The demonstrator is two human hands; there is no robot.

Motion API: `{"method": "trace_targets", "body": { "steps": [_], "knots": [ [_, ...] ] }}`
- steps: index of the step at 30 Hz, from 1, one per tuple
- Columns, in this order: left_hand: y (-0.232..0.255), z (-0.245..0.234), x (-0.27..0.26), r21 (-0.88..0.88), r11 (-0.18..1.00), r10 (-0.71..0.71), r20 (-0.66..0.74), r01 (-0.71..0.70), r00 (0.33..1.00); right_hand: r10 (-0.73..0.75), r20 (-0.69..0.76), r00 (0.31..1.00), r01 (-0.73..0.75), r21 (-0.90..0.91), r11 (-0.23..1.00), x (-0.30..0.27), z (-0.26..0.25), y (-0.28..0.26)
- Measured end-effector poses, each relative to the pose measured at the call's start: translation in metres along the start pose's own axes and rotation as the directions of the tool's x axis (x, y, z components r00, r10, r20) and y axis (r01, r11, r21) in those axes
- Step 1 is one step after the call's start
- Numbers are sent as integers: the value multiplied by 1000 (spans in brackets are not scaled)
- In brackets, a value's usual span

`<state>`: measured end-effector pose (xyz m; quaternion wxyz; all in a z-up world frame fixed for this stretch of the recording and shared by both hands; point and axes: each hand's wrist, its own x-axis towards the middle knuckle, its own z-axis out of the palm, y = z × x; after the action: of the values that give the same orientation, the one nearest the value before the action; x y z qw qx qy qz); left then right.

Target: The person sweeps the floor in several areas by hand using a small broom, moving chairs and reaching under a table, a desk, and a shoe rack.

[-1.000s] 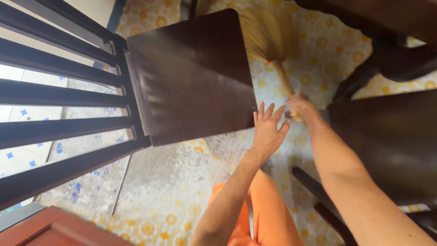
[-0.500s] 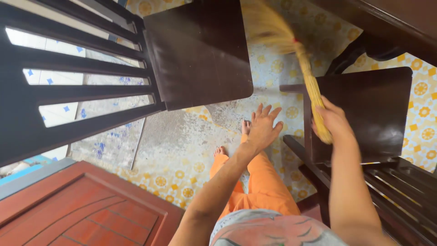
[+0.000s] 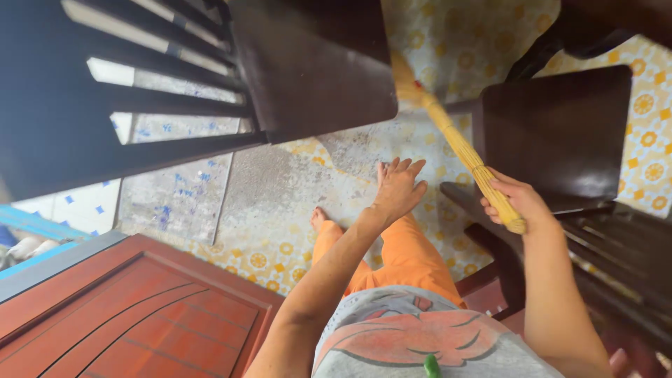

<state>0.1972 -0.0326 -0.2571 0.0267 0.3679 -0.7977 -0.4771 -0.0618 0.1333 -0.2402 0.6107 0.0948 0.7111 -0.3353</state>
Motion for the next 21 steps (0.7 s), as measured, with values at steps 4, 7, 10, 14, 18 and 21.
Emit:
{"method": "trace_targets", "body": {
  "steps": [4, 7, 10, 14, 18, 21],
  "knots": [
    [-29, -7, -60, 26, 1000, -14, 67, 13, 998, -27, 32, 999, 19, 241, 970, 72, 98, 79],
    [-58, -18, -98, 8, 1000, -17, 24, 17, 1000, 69, 232, 970, -145, 325, 934, 141, 173, 124],
    [-90, -32, -129, 10, 992, -128, 39, 128, 991, 129, 444, 887, -289, 316, 904, 133, 206, 167],
    [-116, -50, -163, 13, 993, -116, 84, 115, 990, 78, 658, 749, -318, 253, 914, 27, 202, 195],
    [-115, -46, -191, -3, 1000, 14, 122, -14, 992, 169, 267, 949, -208, 126, 970, -80, 175, 194],
    [-117, -48, -211, -14, 1000, -24, 163, 26, 986, 162, 80, 983, -172, 140, 975, -70, 189, 217]
  ]
}}
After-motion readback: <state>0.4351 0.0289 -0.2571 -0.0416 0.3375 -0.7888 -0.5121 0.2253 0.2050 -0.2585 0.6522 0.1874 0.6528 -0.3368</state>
